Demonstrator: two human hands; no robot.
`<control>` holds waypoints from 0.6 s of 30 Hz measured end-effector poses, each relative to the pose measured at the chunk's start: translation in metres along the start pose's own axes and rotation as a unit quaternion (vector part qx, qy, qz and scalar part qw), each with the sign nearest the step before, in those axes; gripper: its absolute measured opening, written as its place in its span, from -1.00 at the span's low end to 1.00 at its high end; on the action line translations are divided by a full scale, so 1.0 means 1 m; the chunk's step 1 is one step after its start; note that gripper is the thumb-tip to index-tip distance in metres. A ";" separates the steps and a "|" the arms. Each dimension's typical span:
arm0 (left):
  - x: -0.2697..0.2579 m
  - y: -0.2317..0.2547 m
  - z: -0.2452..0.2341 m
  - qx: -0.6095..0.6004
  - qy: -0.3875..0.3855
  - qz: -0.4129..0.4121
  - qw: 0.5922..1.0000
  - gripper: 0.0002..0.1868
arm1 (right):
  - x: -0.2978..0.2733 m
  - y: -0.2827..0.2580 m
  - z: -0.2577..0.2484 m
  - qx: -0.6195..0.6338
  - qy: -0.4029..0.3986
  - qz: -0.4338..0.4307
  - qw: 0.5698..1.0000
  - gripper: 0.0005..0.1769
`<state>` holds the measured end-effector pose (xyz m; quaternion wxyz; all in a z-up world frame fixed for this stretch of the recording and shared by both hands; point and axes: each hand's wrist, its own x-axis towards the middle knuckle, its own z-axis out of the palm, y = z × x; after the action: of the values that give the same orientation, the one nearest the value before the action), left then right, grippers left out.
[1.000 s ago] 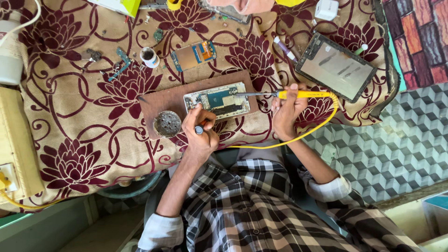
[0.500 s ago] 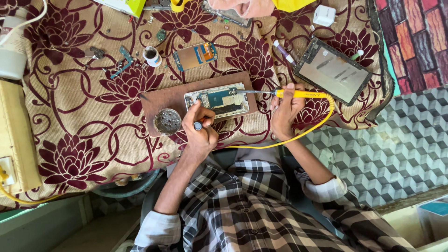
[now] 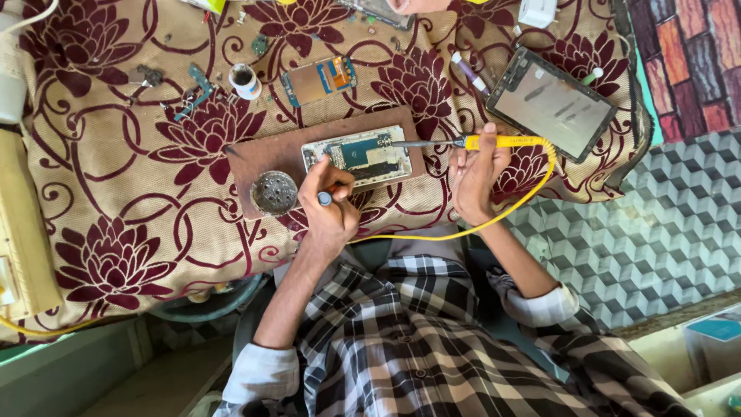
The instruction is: The person solders a circuit board using a soldering iron and solder wire. They repeatedly dip the iron into a solder pot, apply solder to various points on the board, and use a small tool to assist with placement. The work is performed on a table covered with a floral-patterned cloth.
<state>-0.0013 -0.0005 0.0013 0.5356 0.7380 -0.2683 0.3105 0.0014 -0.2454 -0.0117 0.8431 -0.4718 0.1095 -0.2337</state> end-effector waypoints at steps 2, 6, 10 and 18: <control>-0.003 0.000 0.001 -0.039 -0.002 -0.036 0.999 -0.30 | -0.009 -0.002 -0.002 0.029 0.014 0.029 0.999 -0.64; -0.008 -0.002 0.002 -0.044 0.020 -0.059 0.997 -0.36 | -0.028 0.011 -0.001 -0.065 -0.085 -0.060 0.992 -0.66; -0.008 -0.001 0.003 -0.046 0.025 -0.071 0.996 -0.36 | -0.034 0.016 -0.004 -0.096 -0.167 -0.099 0.976 -0.68; -0.005 0.002 0.002 -0.050 0.026 -0.086 0.995 -0.38 | -0.033 0.025 -0.012 -0.094 -0.160 -0.096 0.978 -0.73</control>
<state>-0.0059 -0.0028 -0.0016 0.6033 0.7224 -0.2052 0.2685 -0.0245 -0.2269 -0.0399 0.7750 -0.5888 -0.0508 -0.2240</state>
